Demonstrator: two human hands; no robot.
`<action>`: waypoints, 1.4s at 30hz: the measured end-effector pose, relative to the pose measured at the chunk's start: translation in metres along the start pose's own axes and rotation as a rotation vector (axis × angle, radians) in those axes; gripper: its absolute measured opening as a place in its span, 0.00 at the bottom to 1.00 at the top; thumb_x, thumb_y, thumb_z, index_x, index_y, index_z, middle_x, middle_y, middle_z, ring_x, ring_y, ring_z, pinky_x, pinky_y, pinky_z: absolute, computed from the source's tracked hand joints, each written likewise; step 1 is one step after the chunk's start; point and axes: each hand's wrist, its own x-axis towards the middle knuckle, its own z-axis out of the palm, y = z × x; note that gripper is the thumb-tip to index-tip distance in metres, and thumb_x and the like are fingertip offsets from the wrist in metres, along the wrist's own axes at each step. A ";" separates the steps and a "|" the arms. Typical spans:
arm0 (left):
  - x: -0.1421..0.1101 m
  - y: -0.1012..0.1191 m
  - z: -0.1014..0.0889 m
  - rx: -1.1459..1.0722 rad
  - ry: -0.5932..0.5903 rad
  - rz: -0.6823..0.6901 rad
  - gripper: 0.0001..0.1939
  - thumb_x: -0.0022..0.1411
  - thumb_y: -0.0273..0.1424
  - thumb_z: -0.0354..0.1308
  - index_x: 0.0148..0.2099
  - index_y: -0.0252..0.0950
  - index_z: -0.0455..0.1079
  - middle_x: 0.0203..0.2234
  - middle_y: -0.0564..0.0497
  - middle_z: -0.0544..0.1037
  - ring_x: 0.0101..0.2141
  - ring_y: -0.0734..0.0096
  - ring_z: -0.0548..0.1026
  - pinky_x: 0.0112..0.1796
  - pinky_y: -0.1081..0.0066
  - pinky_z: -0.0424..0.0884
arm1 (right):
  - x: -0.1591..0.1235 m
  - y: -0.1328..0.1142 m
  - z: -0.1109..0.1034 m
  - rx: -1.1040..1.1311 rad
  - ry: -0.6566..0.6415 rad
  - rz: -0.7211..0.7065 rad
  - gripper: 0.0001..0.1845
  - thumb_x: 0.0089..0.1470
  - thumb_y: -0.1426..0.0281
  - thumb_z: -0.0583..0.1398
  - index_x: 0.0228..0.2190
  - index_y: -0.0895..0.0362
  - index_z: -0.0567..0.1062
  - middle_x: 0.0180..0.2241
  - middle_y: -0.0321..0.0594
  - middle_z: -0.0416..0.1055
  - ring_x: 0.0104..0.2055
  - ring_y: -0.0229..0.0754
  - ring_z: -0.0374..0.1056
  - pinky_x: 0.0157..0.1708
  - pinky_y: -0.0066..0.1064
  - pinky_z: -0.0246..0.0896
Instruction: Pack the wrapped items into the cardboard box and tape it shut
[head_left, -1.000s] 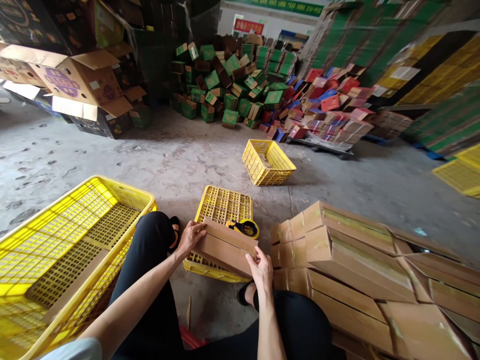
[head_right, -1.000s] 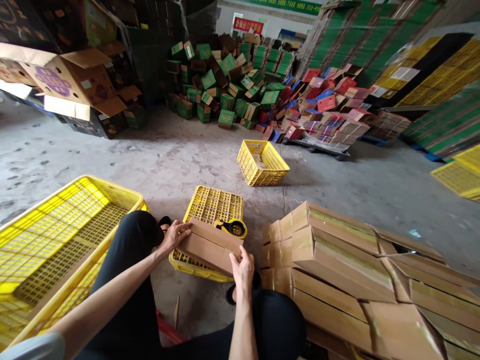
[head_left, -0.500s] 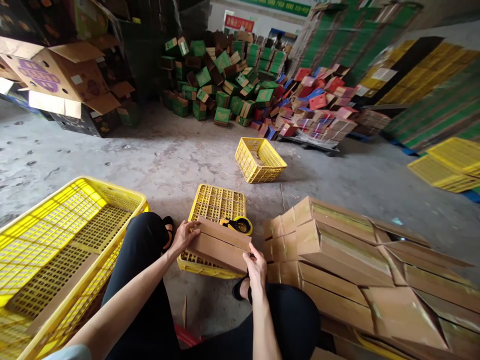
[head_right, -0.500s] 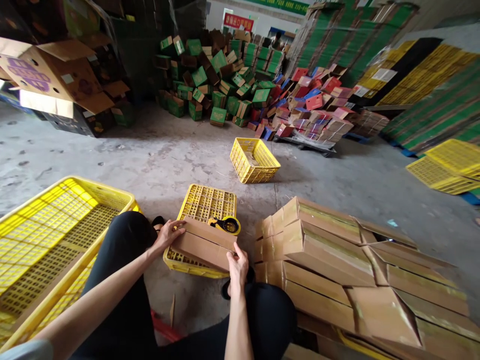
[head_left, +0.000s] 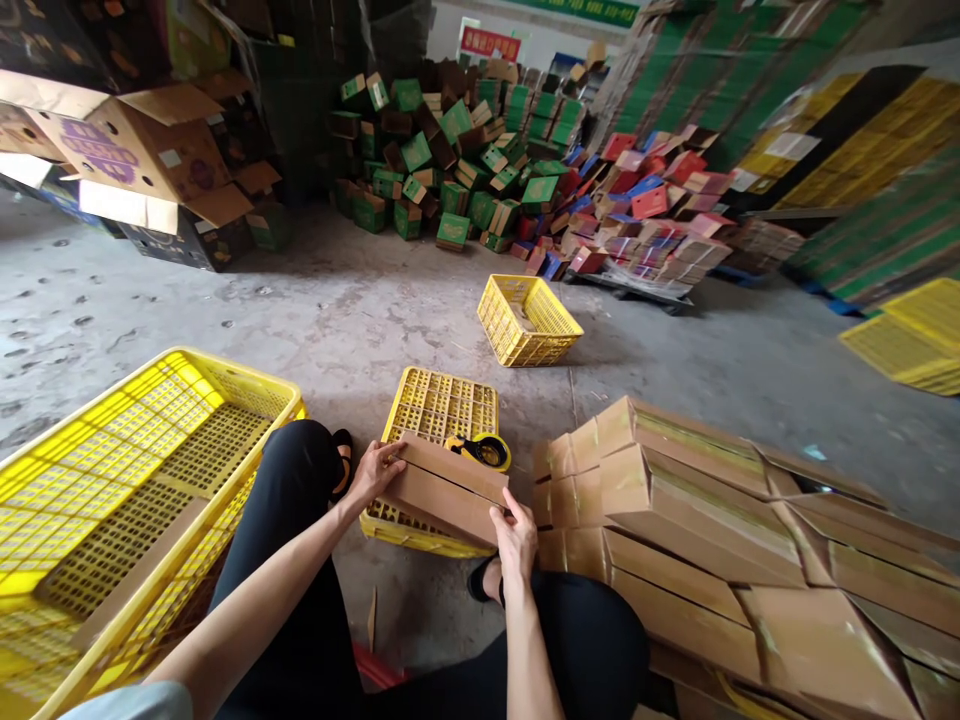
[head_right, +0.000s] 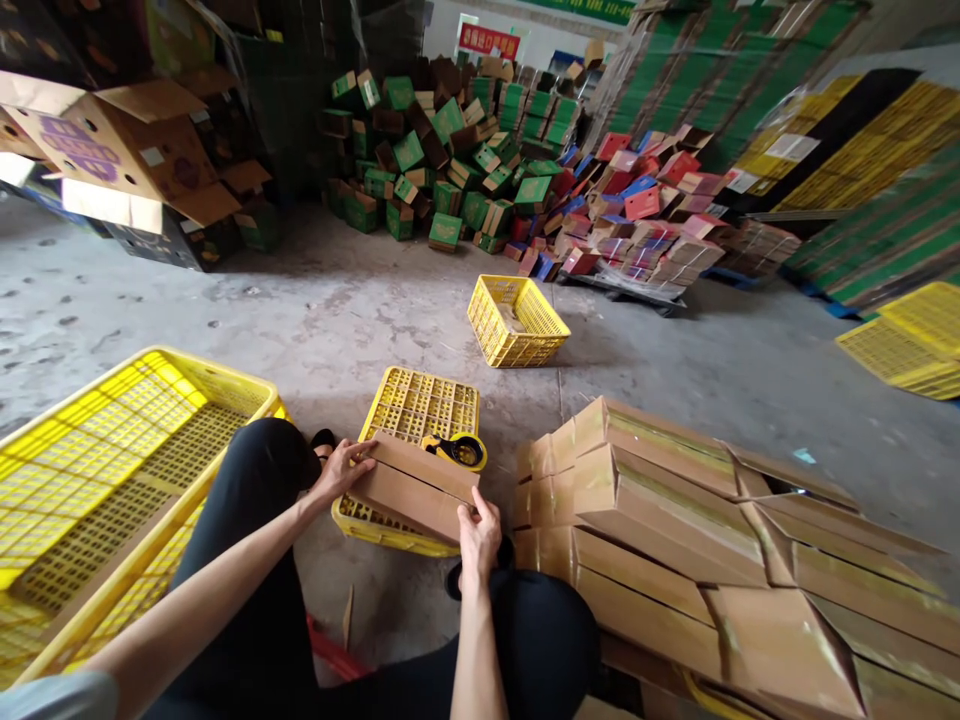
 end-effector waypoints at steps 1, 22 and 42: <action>0.000 -0.001 -0.001 -0.021 -0.008 -0.013 0.22 0.58 0.36 0.70 0.55 0.38 0.83 0.38 0.49 0.72 0.38 0.63 0.76 0.47 0.62 0.75 | 0.000 0.000 0.000 -0.003 0.001 -0.005 0.33 0.47 0.58 0.61 0.52 0.59 0.85 0.42 0.47 0.78 0.32 0.45 0.69 0.43 0.39 0.70; -0.004 0.008 0.001 -0.165 0.051 -0.127 0.25 0.52 0.46 0.71 0.47 0.35 0.86 0.38 0.46 0.79 0.35 0.62 0.77 0.41 0.64 0.75 | 0.000 0.010 0.005 -0.127 -0.049 -0.141 0.26 0.57 0.59 0.61 0.49 0.61 0.86 0.39 0.50 0.73 0.40 0.51 0.71 0.52 0.45 0.69; 0.004 0.001 0.010 -0.367 0.061 -0.311 0.34 0.45 0.44 0.79 0.51 0.31 0.78 0.36 0.45 0.83 0.38 0.58 0.83 0.40 0.65 0.78 | 0.003 0.011 0.016 0.053 -0.046 0.134 0.40 0.53 0.48 0.63 0.60 0.58 0.77 0.45 0.48 0.83 0.50 0.56 0.78 0.48 0.39 0.73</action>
